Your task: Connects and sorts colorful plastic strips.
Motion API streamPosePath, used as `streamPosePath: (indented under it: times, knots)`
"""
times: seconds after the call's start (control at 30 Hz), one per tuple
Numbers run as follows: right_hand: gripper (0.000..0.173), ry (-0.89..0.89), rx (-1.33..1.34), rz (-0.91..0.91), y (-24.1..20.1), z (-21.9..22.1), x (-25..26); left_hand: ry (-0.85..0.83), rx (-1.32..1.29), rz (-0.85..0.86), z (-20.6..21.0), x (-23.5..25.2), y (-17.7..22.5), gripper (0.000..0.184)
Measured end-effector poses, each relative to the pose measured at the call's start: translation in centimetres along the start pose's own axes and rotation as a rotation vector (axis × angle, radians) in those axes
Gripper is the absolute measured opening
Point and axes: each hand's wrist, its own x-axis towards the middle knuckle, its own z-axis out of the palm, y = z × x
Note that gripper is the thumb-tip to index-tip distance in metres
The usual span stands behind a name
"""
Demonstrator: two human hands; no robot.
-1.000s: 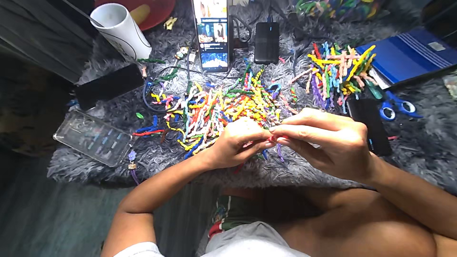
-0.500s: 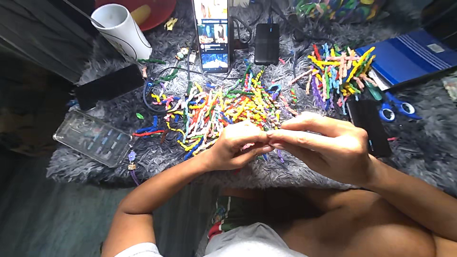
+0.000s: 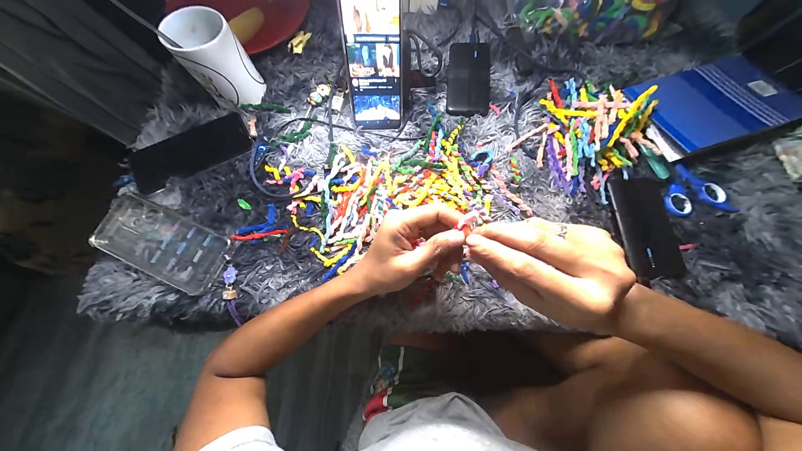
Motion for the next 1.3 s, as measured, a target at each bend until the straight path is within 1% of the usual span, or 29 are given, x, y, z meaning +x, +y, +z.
streamPosePath:
  times: [0.1,0.2,0.3,0.37,0.47,0.53,0.6,0.7,0.87,0.93,1.07,1.17,1.23,1.3]
  knots:
    - [0.011,0.041,0.164,0.130,0.1,0.2,0.6,0.003,-0.082,-0.029,0.1,0.0,0.0,0.008]
    - [0.011,0.049,0.382,0.314,0.0,0.0,0.9,-0.030,-0.083,0.004,0.0,0.0,-0.2,0.010]
    - [0.010,0.052,0.568,0.422,0.2,0.0,1.0,-0.078,-0.071,0.029,-0.1,0.1,-0.2,0.013]
    - [0.012,0.047,0.599,0.440,0.2,0.1,0.9,-0.090,-0.057,0.034,-0.2,0.1,-0.2,0.014]
    - [0.016,0.044,0.563,0.437,-0.1,0.3,0.8,-0.080,0.004,0.047,0.0,0.1,-0.2,0.012]
    - [0.013,0.048,0.543,0.437,-0.2,0.5,0.8,-0.093,0.019,0.050,0.0,0.1,-0.2,0.012]
    - [0.009,0.058,0.580,0.454,-0.2,0.5,0.7,-0.107,0.012,0.044,0.0,0.1,-0.2,0.014]
    - [0.007,0.079,0.664,0.533,-0.2,0.4,0.8,-0.103,-0.020,0.011,0.0,0.2,0.0,0.016]
    - [0.008,0.066,0.719,0.651,0.0,0.3,0.9,-0.061,-0.126,-0.072,-0.1,0.2,0.1,0.017]
    - [0.008,0.066,0.759,0.692,0.0,0.4,0.9,-0.073,-0.185,-0.103,-0.2,0.2,0.0,0.017]
    - [0.007,0.057,0.879,0.783,0.0,0.5,1.0,-0.123,-0.240,-0.105,-0.4,0.4,-0.2,0.018]
    - [0.007,0.032,0.978,0.830,0.1,0.6,0.8,-0.170,-0.215,-0.108,-0.6,0.5,-0.3,0.018]
    - [0.007,0.002,1.024,0.850,0.2,0.4,0.8,-0.218,-0.148,-0.084,-0.9,0.6,-0.5,0.016]
    - [0.007,-0.094,0.989,0.805,0.6,0.0,0.8,-0.284,0.044,-0.004,-1.0,0.9,-0.4,0.014]
